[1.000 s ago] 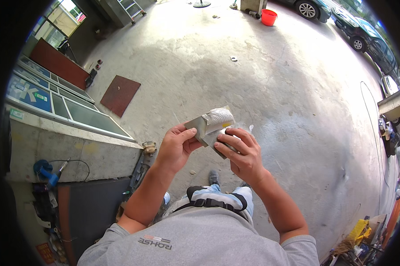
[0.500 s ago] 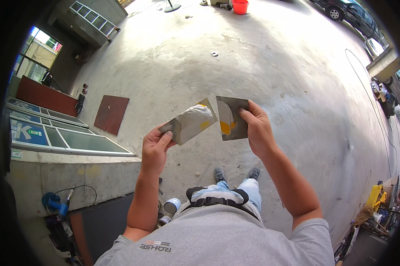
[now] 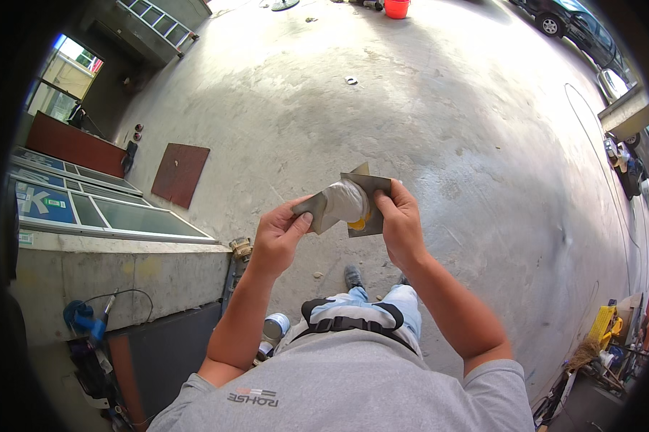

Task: The person applies beige body filler to a black car's side panel and wheel arch using a spreader, smoothing the material over several areas. The person then walks into a workshop, opens a paint can, and handles a small plastic bag containing a yellow object.

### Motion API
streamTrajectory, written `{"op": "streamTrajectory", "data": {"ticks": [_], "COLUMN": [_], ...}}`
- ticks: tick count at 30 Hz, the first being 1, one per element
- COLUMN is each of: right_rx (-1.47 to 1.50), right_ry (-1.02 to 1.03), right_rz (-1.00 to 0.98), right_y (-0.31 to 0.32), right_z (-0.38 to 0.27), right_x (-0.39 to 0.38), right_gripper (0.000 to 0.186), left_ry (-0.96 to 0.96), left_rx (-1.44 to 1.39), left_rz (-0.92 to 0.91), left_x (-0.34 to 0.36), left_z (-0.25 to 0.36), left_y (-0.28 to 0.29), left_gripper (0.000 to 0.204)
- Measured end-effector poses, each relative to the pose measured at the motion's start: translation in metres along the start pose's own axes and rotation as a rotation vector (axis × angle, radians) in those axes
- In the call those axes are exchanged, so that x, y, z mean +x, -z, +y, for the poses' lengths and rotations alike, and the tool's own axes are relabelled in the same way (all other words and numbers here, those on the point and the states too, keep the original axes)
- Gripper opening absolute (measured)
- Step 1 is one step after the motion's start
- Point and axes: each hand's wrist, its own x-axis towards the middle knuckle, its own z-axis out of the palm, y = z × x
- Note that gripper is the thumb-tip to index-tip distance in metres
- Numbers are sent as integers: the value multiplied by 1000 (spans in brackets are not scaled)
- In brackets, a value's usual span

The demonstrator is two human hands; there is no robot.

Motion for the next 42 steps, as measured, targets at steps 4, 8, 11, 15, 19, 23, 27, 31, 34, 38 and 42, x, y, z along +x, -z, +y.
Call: {"op": "streamTrajectory", "data": {"ticks": [4, 8, 11, 15, 19, 23, 27, 31, 34, 38, 42], "right_rx": [255, 377, 394, 321, 99, -295, -645, -1028, -1263, -1289, -1306], "right_ry": [-154, -160, -107, 40, -4, 104, 164, 317, 682, 1140, 1108], "right_rz": [41, 51, 71, -50, -341, -540, -606, -541, -320, -316, -374], "right_y": [-3, -4, -1, 12, 26, 32, 43, 59, 60, 38, 9], "right_z": [10, 4, -11, -37, -53, -52, -56, -70, -69, -42, -13], "right_x": [-4, 1, 7, 9, 4, -3, -6, -2, -5, -26, -27], "right_gripper": [28, 27, 28, 28, 26, 27, 31, 28, 28, 32, 41], "left_ry": [15, -44, -173, -25, 115, 95, 108, 180, 248, 232, 210], "left_rx": [34, 129, 297, 516, 148, 40, 8, -81, -238, -421, -555], "left_rz": [-30, -67, -108, -191, -60, 47, 29, 60, 121, 195, 149], "left_x": [-1, -8, -16, -21, -20, -16, -18, -20, -17, -8, -4], "left_z": [-13, -17, -17, -18, -25, -30, -27, -21, -14, -5, 1], "left_y": [-18, -29, -30, -12, -3, 0, 6, 7, 8, 6, 7], "left_gripper": [38, 40, 34, 24, 20, 20, 20, 20, 23, 27, 26]}}
